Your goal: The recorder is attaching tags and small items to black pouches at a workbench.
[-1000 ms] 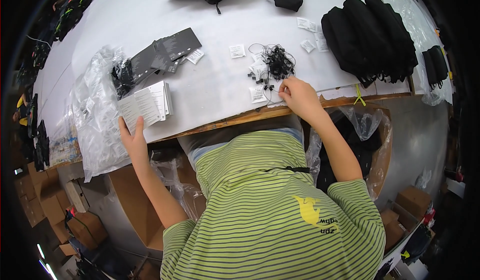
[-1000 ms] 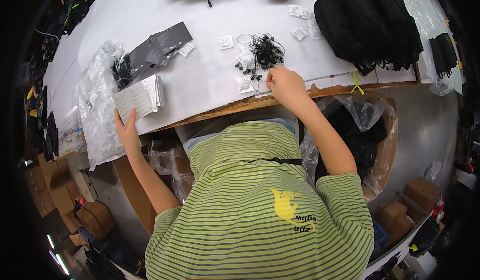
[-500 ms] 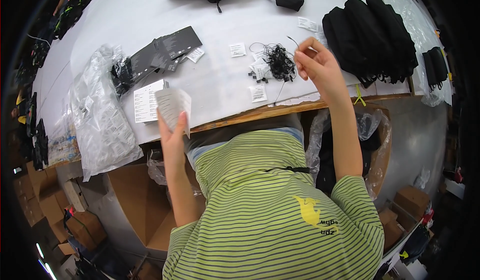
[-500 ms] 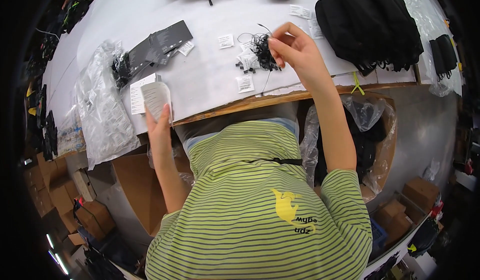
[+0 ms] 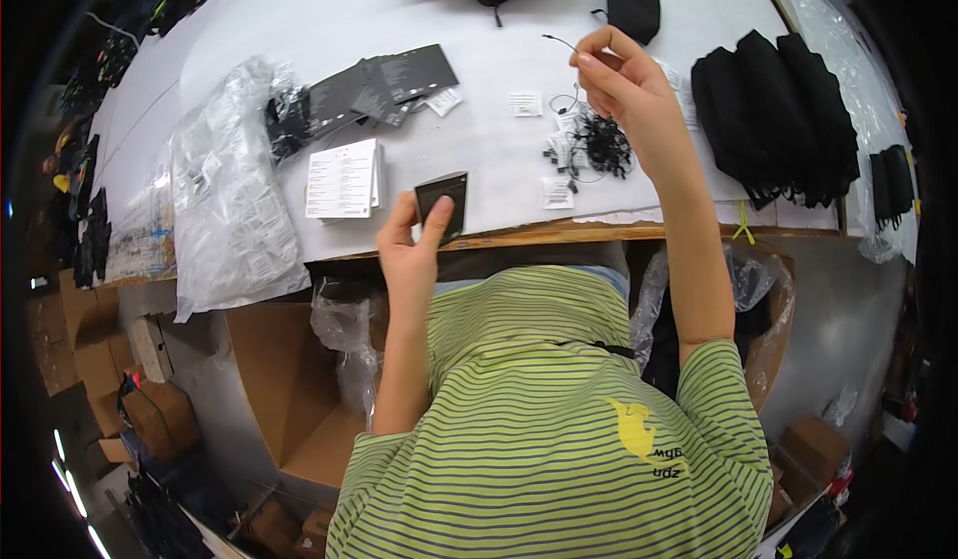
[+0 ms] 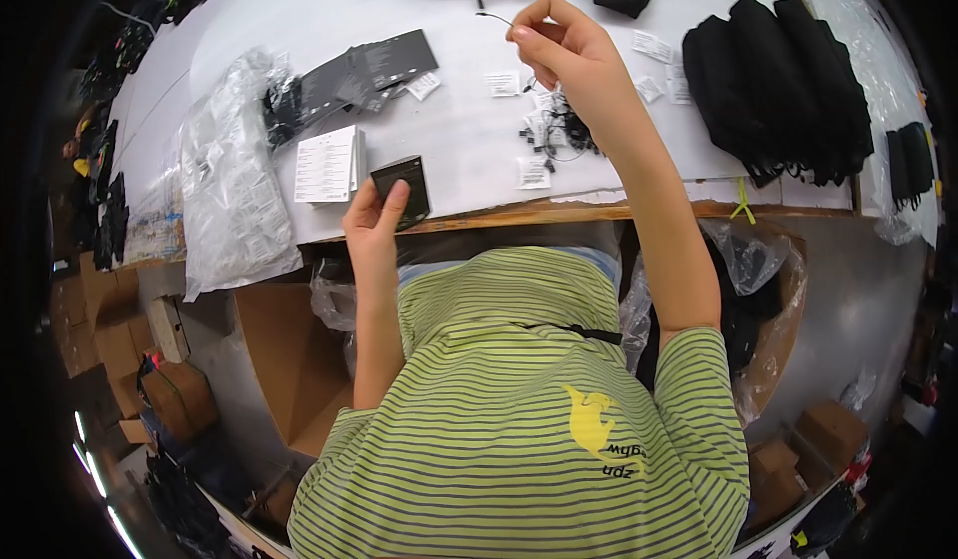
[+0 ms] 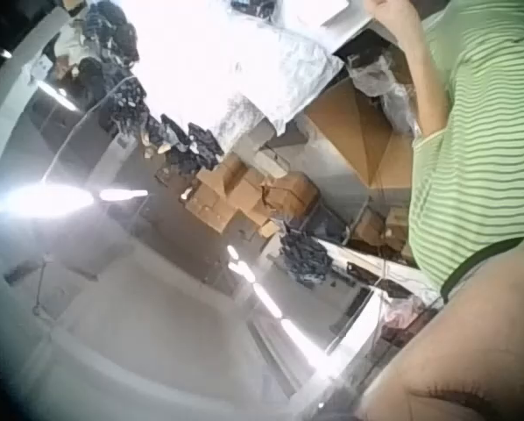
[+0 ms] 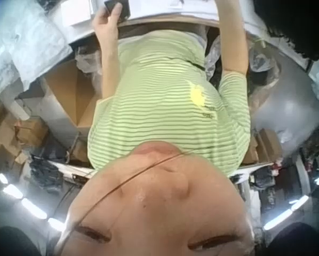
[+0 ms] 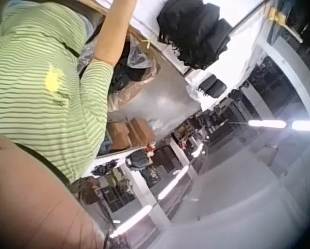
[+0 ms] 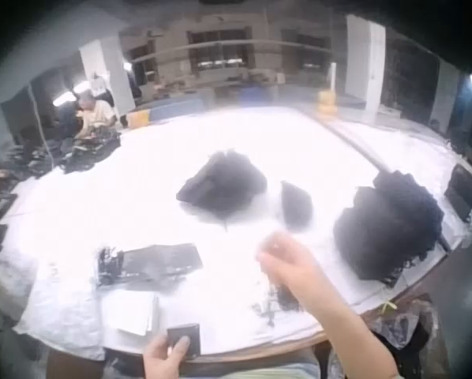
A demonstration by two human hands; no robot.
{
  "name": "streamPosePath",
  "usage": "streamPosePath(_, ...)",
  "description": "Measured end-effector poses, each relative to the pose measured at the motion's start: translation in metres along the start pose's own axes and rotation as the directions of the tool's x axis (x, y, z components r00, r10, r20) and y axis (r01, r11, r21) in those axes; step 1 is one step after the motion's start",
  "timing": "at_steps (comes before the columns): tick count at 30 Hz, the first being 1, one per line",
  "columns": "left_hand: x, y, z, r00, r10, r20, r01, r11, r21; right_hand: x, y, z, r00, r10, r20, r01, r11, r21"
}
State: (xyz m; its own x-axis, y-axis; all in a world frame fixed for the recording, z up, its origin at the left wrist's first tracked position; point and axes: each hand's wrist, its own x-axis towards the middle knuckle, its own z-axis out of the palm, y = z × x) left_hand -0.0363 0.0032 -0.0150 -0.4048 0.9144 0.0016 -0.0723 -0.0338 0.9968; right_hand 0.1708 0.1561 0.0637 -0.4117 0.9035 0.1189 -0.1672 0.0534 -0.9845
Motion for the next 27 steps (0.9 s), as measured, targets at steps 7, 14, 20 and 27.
streamPosePath(7, -0.008, 0.020, 0.021, 1.000, 0.012, -0.024, -0.010, 0.997, 0.076, -0.044, 0.018, 0.040, 0.985, 0.118, 0.124, -0.068, 0.934, -0.351)
streamPosePath(14, -0.011, 0.028, 0.026, 0.966, 0.255, 0.041, -0.253, 0.899, 0.359, -0.060, 0.029, 0.058, 0.992, 0.038, 0.117, 0.030, 0.848, -0.529)
streamPosePath(20, -0.014, 0.032, 0.030, 0.938, 0.340, 0.060, -0.327, 0.819, 0.471, -0.064, 0.031, 0.061, 0.992, -0.074, 0.101, 0.118, 0.822, -0.558)
streamPosePath(27, -0.017, 0.034, 0.028, 0.891, 0.439, 0.119, -0.431, 0.733, 0.526, -0.075, 0.036, 0.058, 0.975, -0.200, 0.096, 0.218, 0.783, -0.582)
